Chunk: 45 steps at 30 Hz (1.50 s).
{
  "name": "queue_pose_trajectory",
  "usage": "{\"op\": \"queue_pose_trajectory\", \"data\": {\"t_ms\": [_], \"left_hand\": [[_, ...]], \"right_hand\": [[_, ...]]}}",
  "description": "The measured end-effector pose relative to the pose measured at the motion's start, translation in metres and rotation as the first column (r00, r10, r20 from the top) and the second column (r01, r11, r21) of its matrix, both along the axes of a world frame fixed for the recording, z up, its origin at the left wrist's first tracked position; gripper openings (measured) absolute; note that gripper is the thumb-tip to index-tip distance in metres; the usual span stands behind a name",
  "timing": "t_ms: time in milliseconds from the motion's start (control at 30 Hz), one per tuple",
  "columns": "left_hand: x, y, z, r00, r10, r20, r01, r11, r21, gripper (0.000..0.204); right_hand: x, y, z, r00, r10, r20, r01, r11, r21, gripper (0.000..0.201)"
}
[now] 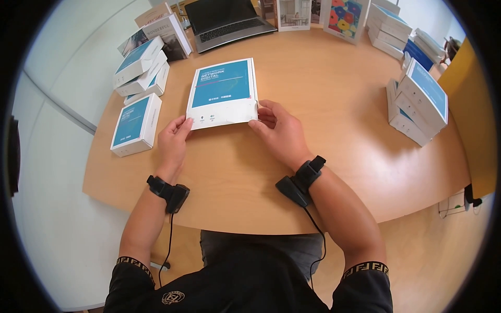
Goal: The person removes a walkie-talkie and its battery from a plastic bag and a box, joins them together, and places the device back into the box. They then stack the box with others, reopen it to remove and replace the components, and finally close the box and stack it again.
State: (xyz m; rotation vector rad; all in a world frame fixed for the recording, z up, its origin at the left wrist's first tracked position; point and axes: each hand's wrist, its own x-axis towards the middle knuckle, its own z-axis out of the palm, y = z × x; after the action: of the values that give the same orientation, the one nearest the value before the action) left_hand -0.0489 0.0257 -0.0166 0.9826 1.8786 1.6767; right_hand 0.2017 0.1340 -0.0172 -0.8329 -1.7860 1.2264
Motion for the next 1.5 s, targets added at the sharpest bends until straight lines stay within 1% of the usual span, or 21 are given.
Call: {"op": "queue_pose_trajectory", "data": {"t_ms": [100, 167, 367, 500, 567, 600, 667, 700, 767, 800, 867, 933, 1033, 1100, 1167, 1233, 1267, 1333, 1367, 1433, 1500], "left_hand": [[0.001, -0.002, 0.002, 0.998, -0.047, 0.039, 0.045, 0.998, 0.032, 0.038], [-0.001, -0.004, 0.001, 0.984, -0.148, 0.096, 0.139, 0.986, 0.096, 0.043], [-0.007, 0.001, -0.005, 0.986, -0.165, 0.038, 0.163, 0.985, 0.055, 0.048], [-0.001, 0.003, 0.005, 0.983, -0.179, 0.05, 0.177, 0.983, 0.04, 0.045], [-0.004, 0.007, 0.005, 0.987, -0.159, 0.025, 0.161, 0.983, -0.087, 0.038], [-0.003, 0.01, 0.005, 0.988, -0.155, 0.027, 0.156, 0.984, -0.084, 0.038], [0.001, 0.012, 0.005, 0.994, -0.031, -0.104, 0.016, 0.99, -0.139, 0.03], [0.003, 0.012, 0.005, 0.995, -0.021, -0.102, 0.007, 0.991, -0.136, 0.03], [0.007, 0.014, 0.005, 0.961, 0.079, -0.265, -0.125, 0.979, -0.161, 0.021], [0.005, 0.013, 0.003, 0.963, 0.071, -0.261, -0.114, 0.981, -0.154, 0.021], [-0.001, 0.012, -0.005, 0.86, 0.084, -0.503, -0.181, 0.972, -0.147, 0.019], [-0.005, 0.008, -0.006, 0.841, 0.045, -0.539, -0.126, 0.985, -0.114, 0.022], [-0.001, 0.008, -0.004, 0.844, 0.032, -0.535, -0.086, 0.993, -0.077, 0.022], [0.002, 0.012, -0.004, 0.84, 0.007, -0.542, -0.047, 0.997, -0.06, 0.022], [0.002, 0.015, -0.009, 0.935, -0.04, -0.353, 0.02, 0.998, -0.06, 0.022], [0.004, 0.015, -0.009, 0.937, -0.083, -0.338, 0.07, 0.996, -0.052, 0.022], [0.004, 0.015, -0.008, 0.938, -0.122, -0.324, 0.11, 0.992, -0.055, 0.022], [0.005, 0.015, -0.011, 0.942, -0.137, -0.305, 0.122, 0.99, -0.067, 0.024], [0.005, 0.016, -0.011, 0.946, -0.153, -0.286, 0.132, 0.987, -0.092, 0.026], [0.007, 0.019, -0.012, 0.955, -0.198, -0.219, 0.202, 0.979, -0.004, 0.028], [0.01, 0.02, -0.015, 0.956, -0.251, -0.15, 0.264, 0.961, 0.08, 0.03]], "right_hand": [[-0.001, 0.001, 0.001, 1.0, -0.003, 0.002, 0.003, 1.0, -0.016, 0.049], [-0.003, 0.003, 0.001, 1.0, -0.013, 0.015, 0.013, 0.999, -0.035, 0.05], [-0.01, 0.015, -0.004, 0.999, -0.024, 0.048, 0.026, 0.999, -0.03, 0.062], [-0.019, 0.027, -0.001, 0.976, -0.054, 0.209, 0.04, 0.996, 0.074, 0.062], [-0.021, 0.033, -0.002, 0.966, -0.085, 0.243, 0.052, 0.989, 0.14, 0.06], [-0.022, 0.034, -0.001, 0.958, -0.108, 0.266, 0.058, 0.98, 0.189, 0.055], [-0.027, 0.033, 0.002, 0.949, -0.122, 0.29, 0.051, 0.969, 0.241, 0.05], [-0.028, 0.03, 0.003, 0.933, -0.171, 0.317, 0.092, 0.964, 0.249, 0.043], [-0.031, 0.026, 0.002, 0.912, -0.224, 0.343, 0.136, 0.955, 0.262, 0.037], [-0.031, 0.025, 0.0, 0.924, -0.218, 0.314, 0.128, 0.95, 0.283, 0.034], [-0.025, 0.025, -0.002, 0.94, -0.225, 0.258, 0.137, 0.938, 0.318, 0.029], [-0.022, 0.018, 0.002, 0.938, -0.258, 0.233, 0.171, 0.926, 0.336, 0.028], [-0.014, 0.016, 0.001, 0.951, -0.235, 0.203, 0.173, 0.943, 0.284, 0.034], [-0.01, 0.018, -0.007, 0.938, -0.295, 0.182, 0.235, 0.927, 0.294, 0.04], [-0.01, 0.02, -0.004, 0.936, -0.317, 0.154, 0.262, 0.918, 0.297, 0.046], [-0.014, 0.019, 0.003, 0.866, -0.493, 0.083, 0.303, 0.65, 0.697, 0.057], [-0.015, 0.021, 0.002, 0.863, -0.5, 0.077, 0.307, 0.638, 0.706, 0.057], [-0.016, 0.027, -0.003, 0.896, -0.333, 0.295, 0.056, 0.744, 0.666, 0.059], [-0.016, 0.027, 0.0, 0.894, -0.341, 0.29, 0.06, 0.734, 0.676, 0.059], [-0.014, 0.025, 0.006, 0.91, -0.206, 0.359, 0.018, 0.887, 0.462, 0.058], [-0.014, 0.027, 0.001, 0.928, -0.173, 0.331, 0.012, 0.899, 0.437, 0.055]]}}
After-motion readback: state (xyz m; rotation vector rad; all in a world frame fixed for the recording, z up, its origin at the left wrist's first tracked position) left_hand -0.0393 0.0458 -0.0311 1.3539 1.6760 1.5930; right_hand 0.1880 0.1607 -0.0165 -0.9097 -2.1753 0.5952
